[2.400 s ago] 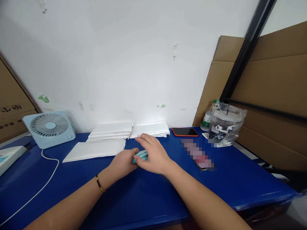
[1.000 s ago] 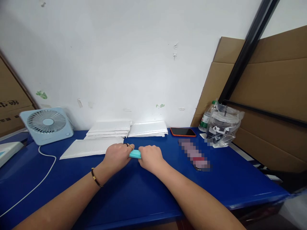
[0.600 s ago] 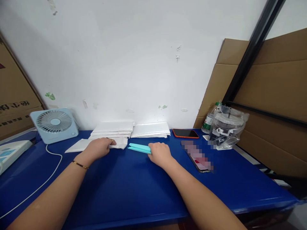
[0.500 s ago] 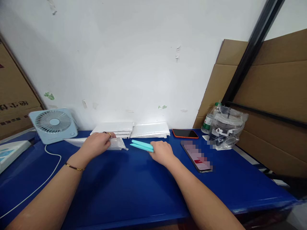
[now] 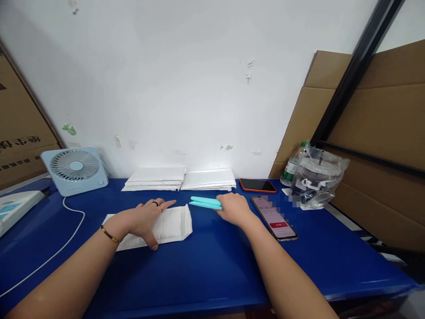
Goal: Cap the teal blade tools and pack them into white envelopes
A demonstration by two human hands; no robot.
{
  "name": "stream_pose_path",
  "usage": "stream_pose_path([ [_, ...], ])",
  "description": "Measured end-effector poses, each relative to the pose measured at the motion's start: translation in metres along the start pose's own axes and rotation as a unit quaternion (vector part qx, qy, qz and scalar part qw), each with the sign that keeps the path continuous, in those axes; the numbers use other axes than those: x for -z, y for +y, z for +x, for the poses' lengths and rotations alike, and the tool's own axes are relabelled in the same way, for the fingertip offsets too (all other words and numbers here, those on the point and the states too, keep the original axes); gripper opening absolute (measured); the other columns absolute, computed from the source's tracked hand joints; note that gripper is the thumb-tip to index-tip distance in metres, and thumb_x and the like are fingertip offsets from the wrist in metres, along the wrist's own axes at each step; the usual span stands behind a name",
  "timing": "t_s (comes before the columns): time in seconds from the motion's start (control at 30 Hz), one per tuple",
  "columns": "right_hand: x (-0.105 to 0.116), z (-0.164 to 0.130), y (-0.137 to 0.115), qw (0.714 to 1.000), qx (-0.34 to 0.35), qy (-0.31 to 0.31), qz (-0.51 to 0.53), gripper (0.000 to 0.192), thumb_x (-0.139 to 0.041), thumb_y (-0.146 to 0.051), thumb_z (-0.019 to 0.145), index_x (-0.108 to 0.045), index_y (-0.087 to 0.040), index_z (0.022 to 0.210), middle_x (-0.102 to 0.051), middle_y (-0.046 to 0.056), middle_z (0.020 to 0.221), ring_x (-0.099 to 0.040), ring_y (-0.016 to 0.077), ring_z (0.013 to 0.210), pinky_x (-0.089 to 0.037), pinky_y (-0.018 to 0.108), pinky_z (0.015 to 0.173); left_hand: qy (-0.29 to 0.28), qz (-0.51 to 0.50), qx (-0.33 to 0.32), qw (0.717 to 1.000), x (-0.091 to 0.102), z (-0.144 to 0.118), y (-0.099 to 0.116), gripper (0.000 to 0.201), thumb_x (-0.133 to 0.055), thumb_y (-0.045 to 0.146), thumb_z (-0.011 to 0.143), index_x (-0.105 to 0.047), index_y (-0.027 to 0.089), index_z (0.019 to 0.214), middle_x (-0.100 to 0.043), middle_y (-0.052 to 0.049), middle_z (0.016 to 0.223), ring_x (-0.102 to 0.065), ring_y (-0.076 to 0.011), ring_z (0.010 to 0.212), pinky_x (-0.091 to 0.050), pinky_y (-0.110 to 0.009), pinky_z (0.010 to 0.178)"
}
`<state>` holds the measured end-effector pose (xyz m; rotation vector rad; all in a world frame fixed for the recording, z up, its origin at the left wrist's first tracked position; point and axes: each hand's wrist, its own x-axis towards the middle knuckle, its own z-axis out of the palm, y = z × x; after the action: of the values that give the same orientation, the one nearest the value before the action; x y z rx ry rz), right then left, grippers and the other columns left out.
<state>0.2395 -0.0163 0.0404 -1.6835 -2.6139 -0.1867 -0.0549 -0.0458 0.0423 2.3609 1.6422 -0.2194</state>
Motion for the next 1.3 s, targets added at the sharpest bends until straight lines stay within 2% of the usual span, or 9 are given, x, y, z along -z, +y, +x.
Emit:
stream_pose_path([
  [0.17,-0.005,0.003,-0.014,0.998,0.040,-0.021,-0.039,0.014,-0.049,-0.024,0.077,-0.059,-0.020,0.086,-0.066,0.008,0.081,-0.062,0.0224,0.075,-0.040,0.029,0.065,0.044,-0.041,-0.055,0.997,0.003,0.000,0.003,0.097,-0.068,0.032,0.051,-0.025,0.030,0.138,-0.047,-0.010,0.124,-0.048,-0.0302,0.111,-0.042,-0.042,0.088],
  [0.33,-0.005,0.003,-0.017,0.997,0.046,-0.013,-0.061,0.014,-0.049,-0.021,0.077,-0.059,-0.019,0.087,-0.067,0.009,0.083,-0.063,0.0229,0.075,-0.041,0.029,0.066,0.085,-0.116,-0.110,0.983,0.007,-0.001,0.006,0.083,-0.060,0.025,0.059,-0.029,0.023,0.137,-0.052,-0.007,0.119,-0.053,-0.0245,0.106,-0.044,-0.030,0.086],
  [0.43,-0.001,0.002,-0.023,0.996,0.053,0.004,-0.070,0.013,-0.049,-0.021,0.078,-0.058,-0.018,0.086,-0.067,0.008,0.082,-0.063,0.0244,0.075,-0.042,0.030,0.064,0.108,-0.147,-0.114,0.977,0.006,0.002,0.009,0.081,-0.059,0.023,0.061,-0.029,0.022,0.136,-0.055,-0.006,0.111,-0.055,-0.0232,0.101,-0.045,-0.030,0.083],
  [0.67,0.005,-0.001,-0.046,0.994,0.078,0.014,-0.076,0.015,-0.046,-0.013,0.079,-0.057,-0.017,0.087,-0.067,0.010,0.081,-0.065,0.0245,0.075,-0.043,0.030,0.063,0.165,-0.160,-0.183,0.956,-0.007,0.013,0.043,0.067,-0.053,0.019,0.065,-0.036,0.020,0.130,-0.050,-0.008,0.122,-0.050,-0.0228,0.109,-0.040,-0.032,0.092],
  [0.83,0.010,-0.002,-0.048,0.995,0.058,0.004,-0.081,0.024,-0.045,-0.009,0.078,-0.051,-0.017,0.099,-0.067,0.010,0.078,-0.065,0.0232,0.074,-0.044,0.028,0.064,0.195,-0.044,-0.117,0.973,-0.014,0.016,0.065,0.065,-0.062,0.032,0.062,-0.041,0.024,0.123,-0.053,-0.008,0.114,-0.050,-0.0271,0.104,-0.038,-0.038,0.088],
  [0.97,0.011,-0.004,-0.050,0.996,0.055,0.011,-0.074,0.046,-0.047,-0.011,0.078,-0.038,-0.019,0.122,-0.067,0.009,0.079,-0.065,0.0233,0.074,-0.044,0.028,0.064,0.228,0.067,-0.065,0.969,-0.018,0.022,0.079,0.062,-0.063,0.030,0.062,-0.042,0.021,0.120,-0.058,-0.008,0.102,-0.055,-0.0264,0.094,-0.037,-0.039,0.082],
  [1.07,0.009,-0.004,-0.053,0.996,0.082,0.000,-0.035,0.069,-0.054,-0.010,0.070,-0.029,-0.022,0.133,-0.067,0.010,0.086,-0.064,0.0251,0.077,-0.043,0.030,0.066,0.216,0.087,-0.066,0.970,-0.022,0.027,0.085,0.046,-0.057,0.025,0.068,-0.047,0.018,0.113,-0.061,-0.009,0.098,-0.057,-0.0249,0.090,-0.040,-0.036,0.076],
  [1.2,0.011,-0.007,-0.045,0.988,0.110,-0.005,0.105,0.078,-0.063,-0.015,0.064,-0.031,-0.025,0.135,-0.063,0.010,0.101,-0.060,0.0266,0.091,-0.043,0.033,0.076,0.213,0.080,-0.074,0.971,-0.023,0.029,0.082,0.027,-0.047,0.024,0.077,-0.051,0.017,0.103,-0.063,-0.010,0.091,-0.059,-0.0253,0.084,-0.042,-0.035,0.069],
  [1.3,0.014,-0.009,-0.031,0.947,0.154,0.032,0.279,0.083,-0.069,-0.034,0.066,-0.028,-0.027,0.138,-0.049,0.009,0.126,-0.049,0.0259,0.112,-0.041,0.035,0.089,0.206,0.050,-0.052,0.976,-0.017,0.027,0.076,0.021,-0.049,0.027,0.076,-0.049,0.018,0.095,-0.063,-0.008,0.086,-0.061,-0.0246,0.080,-0.043,-0.033,0.065],
])
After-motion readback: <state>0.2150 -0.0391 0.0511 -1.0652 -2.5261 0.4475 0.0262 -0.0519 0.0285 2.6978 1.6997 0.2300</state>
